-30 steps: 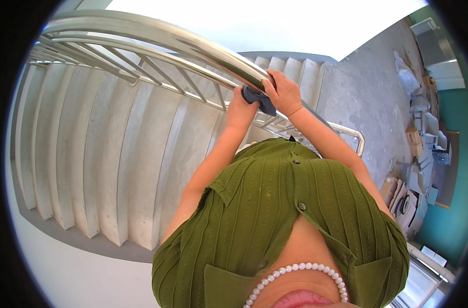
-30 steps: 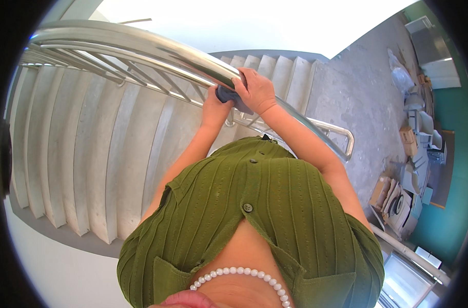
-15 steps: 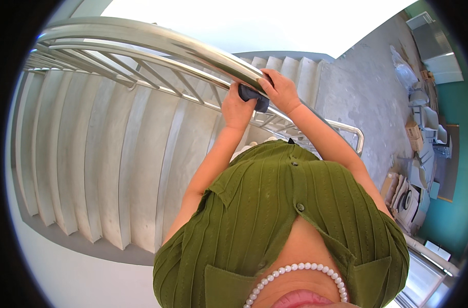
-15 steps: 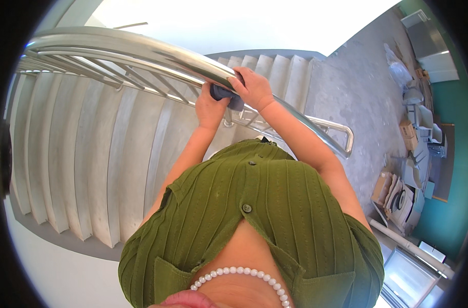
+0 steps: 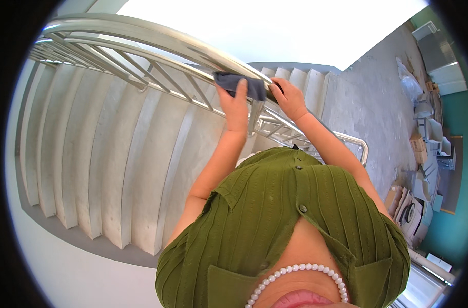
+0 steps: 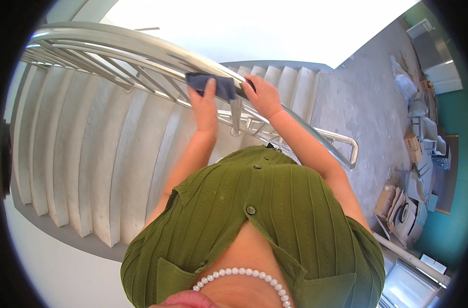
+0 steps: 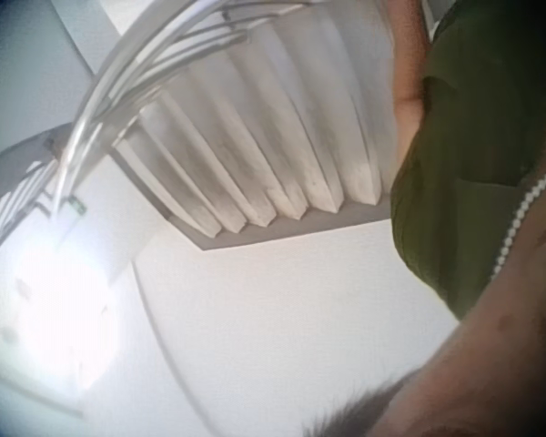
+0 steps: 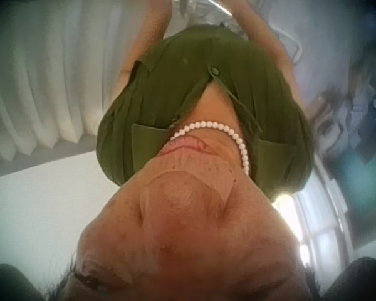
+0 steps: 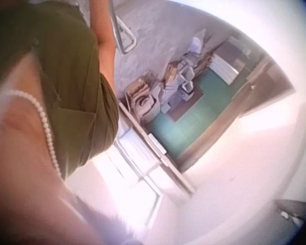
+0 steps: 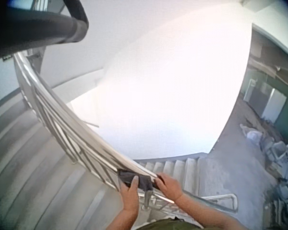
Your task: The person wipes a metal handrail with a cloth while walking down a concrete staircase.
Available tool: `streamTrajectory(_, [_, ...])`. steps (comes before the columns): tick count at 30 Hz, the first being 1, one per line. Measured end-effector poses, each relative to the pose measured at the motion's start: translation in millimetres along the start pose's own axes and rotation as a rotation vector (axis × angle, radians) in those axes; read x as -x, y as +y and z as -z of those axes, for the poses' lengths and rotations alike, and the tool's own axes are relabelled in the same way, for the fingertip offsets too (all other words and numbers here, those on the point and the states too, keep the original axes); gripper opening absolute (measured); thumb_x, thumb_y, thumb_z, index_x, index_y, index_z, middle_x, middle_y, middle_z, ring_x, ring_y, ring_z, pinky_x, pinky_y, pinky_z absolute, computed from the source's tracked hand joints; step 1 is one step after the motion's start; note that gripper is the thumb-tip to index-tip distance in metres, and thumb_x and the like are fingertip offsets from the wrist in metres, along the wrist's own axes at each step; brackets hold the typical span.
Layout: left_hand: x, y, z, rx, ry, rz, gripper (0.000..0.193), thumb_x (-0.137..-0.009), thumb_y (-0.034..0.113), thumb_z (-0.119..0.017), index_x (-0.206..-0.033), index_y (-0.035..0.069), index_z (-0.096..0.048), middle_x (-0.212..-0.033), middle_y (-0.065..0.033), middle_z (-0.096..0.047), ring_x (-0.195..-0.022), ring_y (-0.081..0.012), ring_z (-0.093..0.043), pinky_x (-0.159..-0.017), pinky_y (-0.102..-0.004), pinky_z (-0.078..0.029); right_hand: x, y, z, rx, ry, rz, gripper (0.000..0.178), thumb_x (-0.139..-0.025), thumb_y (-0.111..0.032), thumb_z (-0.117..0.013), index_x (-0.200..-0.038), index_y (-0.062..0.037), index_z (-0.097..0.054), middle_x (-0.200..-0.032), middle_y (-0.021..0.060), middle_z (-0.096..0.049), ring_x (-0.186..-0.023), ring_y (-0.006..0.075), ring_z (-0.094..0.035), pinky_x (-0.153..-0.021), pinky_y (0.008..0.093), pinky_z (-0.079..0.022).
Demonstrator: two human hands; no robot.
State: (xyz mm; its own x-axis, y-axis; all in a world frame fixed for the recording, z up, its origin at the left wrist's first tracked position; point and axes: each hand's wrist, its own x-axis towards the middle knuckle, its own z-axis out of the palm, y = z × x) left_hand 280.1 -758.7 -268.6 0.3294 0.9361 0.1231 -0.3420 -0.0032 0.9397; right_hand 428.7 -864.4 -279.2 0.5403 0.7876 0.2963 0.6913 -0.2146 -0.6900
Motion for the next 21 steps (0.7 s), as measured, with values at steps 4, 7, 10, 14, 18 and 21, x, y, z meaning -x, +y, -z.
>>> streamTrajectory(4, [15.2, -23.8, -16.0, -0.02, 0.0, 0.015, 0.077, -0.092, 0.018, -0.08, -0.152, -0.004, -0.038, -0.139, -0.0148, -0.055, -0.123, -0.0236, -0.055, -0.108, -0.0348, -0.044, 0.1, 0.0, 1.7, -0.018, 0.012, 0.022, 0.033, -0.104, -0.036, -0.058, -0.123, -0.0104, -0.069, -0.111, 0.0141, -0.073, -0.101, 0.0372, -0.069, -0.084, 0.044, -0.055])
streamTrajectory(7, [-12.8, -6.4, -22.9, 0.031, 0.081, 0.003, 0.078, -0.089, 0.015, -0.084, -0.15, -0.004, -0.04, -0.135, -0.0138, -0.057, -0.119, -0.0221, -0.056, -0.106, -0.0336, -0.045, 1.0, -1.6, 5.9, -0.012, -0.012, 0.013, 0.033, -0.104, -0.035, -0.057, -0.124, -0.0106, -0.068, -0.11, 0.0149, -0.073, -0.098, 0.0376, -0.069, -0.083, 0.0445, -0.055])
streamTrajectory(10, [-62.6, 17.8, -20.2, 0.122, 0.247, -0.026, 0.082, -0.084, 0.011, -0.088, -0.15, -0.004, -0.041, -0.134, -0.0142, -0.058, -0.117, -0.0207, -0.058, -0.103, -0.0327, -0.049, 5.4, -6.2, 5.9, 0.009, 0.023, 0.026, 0.032, -0.104, -0.034, -0.058, -0.122, -0.0098, -0.068, -0.108, 0.0151, -0.073, -0.095, 0.0382, -0.069, -0.081, 0.0453, -0.055])
streamTrajectory(14, [-130.0, 81.4, 6.0, 0.078, 0.329, -0.128, 0.103, -0.076, 0.013, -0.092, -0.156, -0.008, -0.03, -0.136, -0.0182, -0.055, -0.115, -0.0241, -0.059, -0.099, -0.0344, -0.051, 7.2, -2.4, 2.9, 0.038, 0.073, 0.109, 0.032, -0.103, -0.034, -0.058, -0.12, -0.0082, -0.067, -0.104, 0.0144, -0.072, -0.091, 0.0382, -0.069, -0.077, 0.0452, -0.055])
streamTrajectory(18, [-217.7, 113.5, 47.0, -0.178, 0.467, -0.338, 0.109, -0.074, 0.023, -0.097, -0.155, -0.008, -0.031, -0.146, -0.0239, -0.051, -0.13, -0.0342, -0.056, -0.113, -0.0417, -0.046, 9.6, -8.2, 5.4, 0.027, 0.077, 0.083, 0.029, -0.103, -0.031, -0.06, -0.119, -0.008, -0.068, -0.103, 0.0146, -0.072, -0.09, 0.0379, -0.069, -0.076, 0.0452, -0.055])
streamTrajectory(21, [-283.0, 166.6, 100.3, -0.462, 0.657, -0.406, 0.128, -0.062, 0.034, -0.102, -0.158, -0.005, -0.026, -0.144, -0.0251, -0.055, -0.13, -0.0375, -0.059, -0.115, -0.0426, -0.048, 9.1, -10.8, 1.0, 0.022, 0.069, 0.141, 0.03, -0.103, -0.031, -0.061, -0.119, -0.0072, -0.068, -0.103, 0.0147, -0.072, -0.091, 0.0371, -0.069, -0.077, 0.0443, -0.055])
